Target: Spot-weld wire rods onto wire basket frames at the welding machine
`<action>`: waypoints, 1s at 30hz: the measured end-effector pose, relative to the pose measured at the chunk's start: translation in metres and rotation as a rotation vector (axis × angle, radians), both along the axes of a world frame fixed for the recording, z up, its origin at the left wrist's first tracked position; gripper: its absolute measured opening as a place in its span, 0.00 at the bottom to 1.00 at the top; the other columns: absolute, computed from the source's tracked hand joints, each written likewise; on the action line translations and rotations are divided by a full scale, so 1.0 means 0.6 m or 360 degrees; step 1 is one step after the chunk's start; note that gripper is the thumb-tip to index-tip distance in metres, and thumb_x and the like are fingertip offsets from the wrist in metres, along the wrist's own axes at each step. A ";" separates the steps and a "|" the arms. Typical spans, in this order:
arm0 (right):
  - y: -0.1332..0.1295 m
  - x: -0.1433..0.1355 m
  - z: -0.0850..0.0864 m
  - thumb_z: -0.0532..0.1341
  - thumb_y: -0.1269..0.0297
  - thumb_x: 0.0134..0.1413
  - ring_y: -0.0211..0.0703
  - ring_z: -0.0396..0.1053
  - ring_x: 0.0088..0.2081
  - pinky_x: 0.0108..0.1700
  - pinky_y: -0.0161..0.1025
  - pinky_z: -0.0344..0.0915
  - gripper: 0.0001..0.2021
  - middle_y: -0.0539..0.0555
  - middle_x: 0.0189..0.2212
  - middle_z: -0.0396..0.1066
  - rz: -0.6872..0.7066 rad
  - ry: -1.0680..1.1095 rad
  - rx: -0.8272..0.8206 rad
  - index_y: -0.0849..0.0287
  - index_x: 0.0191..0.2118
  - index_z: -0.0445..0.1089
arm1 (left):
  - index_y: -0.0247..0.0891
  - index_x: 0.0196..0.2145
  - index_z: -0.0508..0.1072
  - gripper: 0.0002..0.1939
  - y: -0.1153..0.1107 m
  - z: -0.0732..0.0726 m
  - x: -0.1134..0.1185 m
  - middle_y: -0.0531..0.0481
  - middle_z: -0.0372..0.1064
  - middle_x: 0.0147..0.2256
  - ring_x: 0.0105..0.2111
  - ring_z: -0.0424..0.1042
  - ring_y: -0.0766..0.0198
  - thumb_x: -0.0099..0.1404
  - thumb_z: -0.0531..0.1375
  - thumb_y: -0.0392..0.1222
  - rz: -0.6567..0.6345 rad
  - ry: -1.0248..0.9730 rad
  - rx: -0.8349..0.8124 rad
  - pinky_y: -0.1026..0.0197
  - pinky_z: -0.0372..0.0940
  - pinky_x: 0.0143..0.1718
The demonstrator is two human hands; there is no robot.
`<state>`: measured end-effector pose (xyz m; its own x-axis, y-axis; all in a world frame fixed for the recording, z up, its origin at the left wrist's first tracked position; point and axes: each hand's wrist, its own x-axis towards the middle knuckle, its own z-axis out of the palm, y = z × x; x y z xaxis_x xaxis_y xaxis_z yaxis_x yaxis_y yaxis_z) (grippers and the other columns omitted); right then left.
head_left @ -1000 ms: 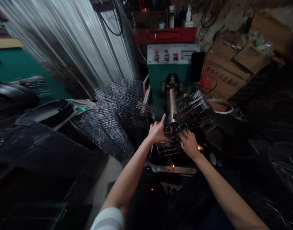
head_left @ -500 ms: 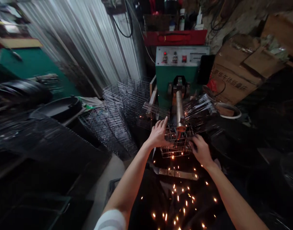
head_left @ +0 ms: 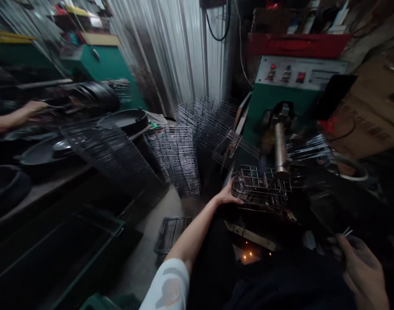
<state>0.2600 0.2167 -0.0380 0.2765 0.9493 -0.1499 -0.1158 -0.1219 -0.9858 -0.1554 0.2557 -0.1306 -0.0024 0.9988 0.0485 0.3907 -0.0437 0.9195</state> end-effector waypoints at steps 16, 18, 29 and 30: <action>-0.029 -0.138 0.096 0.64 0.49 0.60 0.49 0.74 0.42 0.48 0.45 0.70 0.19 0.58 0.41 0.75 0.1826 -0.0341 0.0234 0.58 0.48 0.74 | 0.38 0.70 0.36 0.73 -0.099 0.149 0.100 0.36 0.69 0.55 0.53 0.70 0.39 0.37 0.74 0.54 -0.0405 0.1192 0.0027 0.47 0.66 0.51; -0.021 -0.163 0.081 0.61 0.56 0.65 0.50 0.72 0.43 0.49 0.46 0.68 0.12 0.56 0.40 0.75 0.1900 -0.0878 0.0510 0.57 0.45 0.75 | 0.35 0.70 0.35 0.74 -0.094 0.171 0.126 0.34 0.69 0.54 0.52 0.71 0.38 0.37 0.74 0.54 -0.0418 0.1351 0.0084 0.47 0.65 0.50; 0.000 -0.188 0.010 0.55 0.81 0.61 0.53 0.67 0.47 0.46 0.45 0.65 0.16 0.59 0.44 0.76 0.1300 -0.2150 0.1665 0.63 0.50 0.72 | 0.36 0.69 0.21 0.77 -0.081 0.232 0.161 0.38 0.68 0.54 0.53 0.68 0.43 0.39 0.73 0.49 -0.0126 0.1327 0.0246 0.46 0.60 0.55; 0.000 -0.187 0.011 0.54 0.82 0.61 0.52 0.67 0.47 0.46 0.45 0.65 0.17 0.59 0.45 0.76 0.1265 -0.2136 0.1697 0.63 0.51 0.72 | 0.36 0.69 0.20 0.77 -0.081 0.235 0.163 0.38 0.68 0.54 0.53 0.68 0.43 0.39 0.73 0.48 -0.0100 0.1316 0.0264 0.46 0.60 0.55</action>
